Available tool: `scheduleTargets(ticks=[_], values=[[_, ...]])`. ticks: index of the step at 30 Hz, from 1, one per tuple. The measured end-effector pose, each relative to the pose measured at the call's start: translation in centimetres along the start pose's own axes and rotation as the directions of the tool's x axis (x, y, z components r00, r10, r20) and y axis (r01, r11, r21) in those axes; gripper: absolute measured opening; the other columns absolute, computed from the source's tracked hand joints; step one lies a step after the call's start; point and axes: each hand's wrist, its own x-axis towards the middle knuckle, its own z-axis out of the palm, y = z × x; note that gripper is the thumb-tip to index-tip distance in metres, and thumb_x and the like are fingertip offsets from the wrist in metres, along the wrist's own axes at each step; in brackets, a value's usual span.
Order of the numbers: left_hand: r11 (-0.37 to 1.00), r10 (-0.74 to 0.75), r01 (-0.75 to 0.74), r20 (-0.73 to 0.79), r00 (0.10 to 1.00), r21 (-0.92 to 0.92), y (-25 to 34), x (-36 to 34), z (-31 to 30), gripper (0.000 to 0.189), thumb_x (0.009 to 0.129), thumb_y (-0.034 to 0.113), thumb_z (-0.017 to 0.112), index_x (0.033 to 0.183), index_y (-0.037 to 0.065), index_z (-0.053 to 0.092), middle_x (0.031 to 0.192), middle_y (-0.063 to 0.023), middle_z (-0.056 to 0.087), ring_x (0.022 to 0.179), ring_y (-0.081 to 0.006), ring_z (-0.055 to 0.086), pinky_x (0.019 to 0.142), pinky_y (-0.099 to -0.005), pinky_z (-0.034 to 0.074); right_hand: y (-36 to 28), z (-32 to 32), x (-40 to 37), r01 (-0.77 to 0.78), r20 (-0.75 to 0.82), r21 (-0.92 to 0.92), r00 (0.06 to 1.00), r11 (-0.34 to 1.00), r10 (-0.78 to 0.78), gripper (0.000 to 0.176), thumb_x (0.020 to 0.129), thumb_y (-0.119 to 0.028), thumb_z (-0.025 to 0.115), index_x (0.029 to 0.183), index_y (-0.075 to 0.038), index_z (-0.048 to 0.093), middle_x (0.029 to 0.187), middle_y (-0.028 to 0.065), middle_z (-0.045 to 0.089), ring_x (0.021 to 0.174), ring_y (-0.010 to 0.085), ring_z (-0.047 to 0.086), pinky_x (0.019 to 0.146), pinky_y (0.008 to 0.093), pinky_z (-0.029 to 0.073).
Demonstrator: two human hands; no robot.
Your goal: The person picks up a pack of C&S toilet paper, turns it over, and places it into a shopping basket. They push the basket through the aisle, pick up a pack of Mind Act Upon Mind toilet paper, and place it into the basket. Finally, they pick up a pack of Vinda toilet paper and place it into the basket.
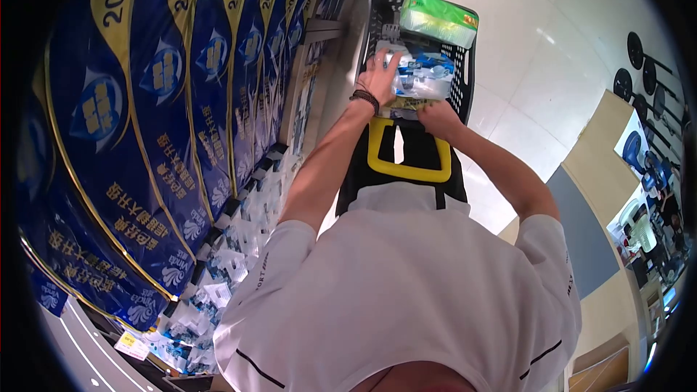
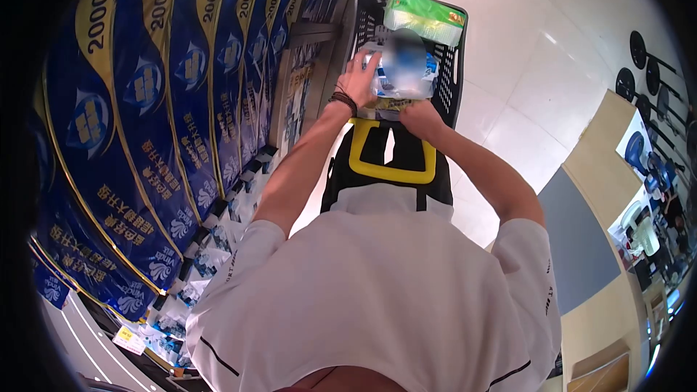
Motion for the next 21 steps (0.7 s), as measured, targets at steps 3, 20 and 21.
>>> scheduleTargets(ticks=[3,20,21], values=[[1.0,-0.014,0.013,-0.039,0.999,-0.018,-2.2,0.9,3.9,0.11,0.056,0.014,0.091,0.151,0.024,0.036,0.15,-0.0157,0.036,0.131,-0.0439,0.049,0.102,-0.0512,0.053,0.4,3.5,0.2,-0.073,-0.159,-0.016,0.985,0.997,0.069,0.01,0.079,-0.015,0.065,0.072,-0.012,0.071,0.076,0.0098,0.072,0.074,0.0266,0.072,0.07,0.0397,0.055],[0.878,0.249,-0.204,0.05,0.967,-0.433,4.0,-16.6,-4.2,0.047,0.086,0.038,0.076,0.127,0.016,0.071,0.119,-0.0123,0.072,0.112,-0.0309,0.066,0.1,-0.0432,0.049,-8.5,-10.5,-7.3,-0.254,0.115,0.938,0.871,0.236,0.478,0.024,0.09,-0.02,0.076,0.105,-0.006,0.065,0.084,0.0066,0.068,0.077,0.0178,0.065,0.07,0.0315,0.053],[0.877,0.219,-0.182,0.033,0.975,-0.444,3.8,-17.6,-3.4,0.045,0.088,0.036,0.075,0.128,0.016,0.071,0.123,-0.0122,0.07,0.114,-0.0311,0.065,0.103,-0.0428,0.048,-8.3,-9.7,-7.5,-0.261,0.175,0.955,0.881,0.144,0.439,0.025,0.091,-0.02,0.077,0.107,-0.005,0.066,0.084,0.005,0.069,0.078,0.0145,0.065,0.072,0.03,0.053]])
